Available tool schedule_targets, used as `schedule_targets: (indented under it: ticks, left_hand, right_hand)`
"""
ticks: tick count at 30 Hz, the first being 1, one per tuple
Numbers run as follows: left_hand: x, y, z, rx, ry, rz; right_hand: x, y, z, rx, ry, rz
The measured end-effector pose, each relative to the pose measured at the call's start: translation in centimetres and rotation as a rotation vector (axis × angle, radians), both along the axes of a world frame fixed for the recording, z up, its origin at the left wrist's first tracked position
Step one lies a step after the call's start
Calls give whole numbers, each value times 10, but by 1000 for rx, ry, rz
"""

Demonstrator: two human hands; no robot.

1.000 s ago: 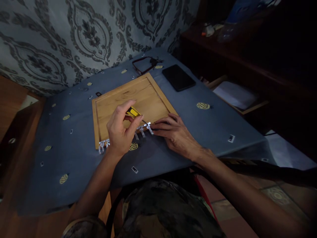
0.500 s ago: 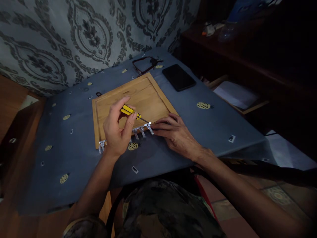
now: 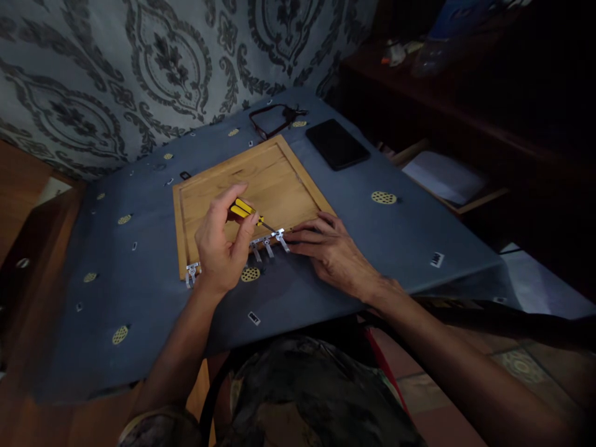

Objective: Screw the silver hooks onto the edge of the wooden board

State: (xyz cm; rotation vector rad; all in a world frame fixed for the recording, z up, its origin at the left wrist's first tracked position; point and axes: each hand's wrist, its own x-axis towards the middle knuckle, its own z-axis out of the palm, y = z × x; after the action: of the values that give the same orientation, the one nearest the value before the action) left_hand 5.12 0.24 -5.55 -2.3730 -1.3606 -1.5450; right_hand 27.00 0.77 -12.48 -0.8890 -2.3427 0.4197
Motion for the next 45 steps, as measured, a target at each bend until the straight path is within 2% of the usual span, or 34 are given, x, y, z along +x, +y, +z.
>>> schedule_targets:
  ticks: [23,28,38,45]
  left_hand:
    - [7,3,1,29,61,7]
    - [9,7,6,52,103,4]
    - [6,10,13,31,199,-58]
    - [1,12,9,-17,133,-159]
  right_hand:
    - [1,0,-1,29,0,7]
    - [0,0,0,12,2,-3]
    - [1,0,-5,34,3,-6]
    - [0,0,-3,28,13,-2]
